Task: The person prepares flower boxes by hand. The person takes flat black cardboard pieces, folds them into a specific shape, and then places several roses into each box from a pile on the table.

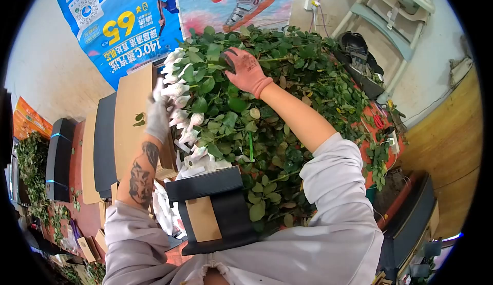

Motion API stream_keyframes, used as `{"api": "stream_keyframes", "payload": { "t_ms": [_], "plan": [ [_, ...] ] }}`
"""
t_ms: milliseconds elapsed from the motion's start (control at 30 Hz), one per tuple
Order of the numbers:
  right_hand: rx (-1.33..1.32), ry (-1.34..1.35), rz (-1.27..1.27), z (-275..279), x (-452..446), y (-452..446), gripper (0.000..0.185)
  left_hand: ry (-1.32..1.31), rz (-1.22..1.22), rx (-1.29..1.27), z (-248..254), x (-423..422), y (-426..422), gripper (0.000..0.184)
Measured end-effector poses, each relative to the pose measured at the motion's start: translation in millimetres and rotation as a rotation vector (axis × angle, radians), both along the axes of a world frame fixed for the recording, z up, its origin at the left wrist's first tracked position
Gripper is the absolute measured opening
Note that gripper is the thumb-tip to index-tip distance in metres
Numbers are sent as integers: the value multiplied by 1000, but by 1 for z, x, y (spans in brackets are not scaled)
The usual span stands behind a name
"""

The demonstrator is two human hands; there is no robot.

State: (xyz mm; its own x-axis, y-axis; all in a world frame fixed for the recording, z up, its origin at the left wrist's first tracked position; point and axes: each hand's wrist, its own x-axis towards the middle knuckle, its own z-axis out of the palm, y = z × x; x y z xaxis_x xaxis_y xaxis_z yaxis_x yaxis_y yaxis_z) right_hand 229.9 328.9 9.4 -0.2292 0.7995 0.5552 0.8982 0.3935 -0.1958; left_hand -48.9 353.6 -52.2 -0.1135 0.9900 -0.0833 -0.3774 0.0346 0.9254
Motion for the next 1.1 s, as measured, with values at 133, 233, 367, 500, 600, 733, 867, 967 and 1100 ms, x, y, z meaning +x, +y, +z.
{"api": "stream_keyframes", "payload": {
  "t_ms": [133,233,367,500,600,733,867,967,1100],
  "plan": [
    [-171,-163,-32,-13,-2,16,50,458,219,120,-6,-42,44,65],
    [-115,-401,-121,-13,0,16,53,801,166,269,11,-33,25,54],
    [-74,-631,-321,39,-1,-20,52,1434,-323,581,31,13,-40,48],
    [156,-411,-486,95,49,-52,52,1704,-413,607,-2,30,-42,31],
    [379,53,-544,161,133,-105,47,1702,-438,500,-7,31,-33,29],
    [822,955,-379,212,358,-190,23,1626,-461,494,1,34,-18,28],
    [860,-74,-1138,248,373,-360,33,1656,-422,451,6,34,-6,30],
    [667,-369,-1096,271,358,-461,26,1645,-452,554,-31,20,36,44],
    [802,132,-672,272,314,-555,15,1400,-725,384,4,32,7,23]
  ]
}}
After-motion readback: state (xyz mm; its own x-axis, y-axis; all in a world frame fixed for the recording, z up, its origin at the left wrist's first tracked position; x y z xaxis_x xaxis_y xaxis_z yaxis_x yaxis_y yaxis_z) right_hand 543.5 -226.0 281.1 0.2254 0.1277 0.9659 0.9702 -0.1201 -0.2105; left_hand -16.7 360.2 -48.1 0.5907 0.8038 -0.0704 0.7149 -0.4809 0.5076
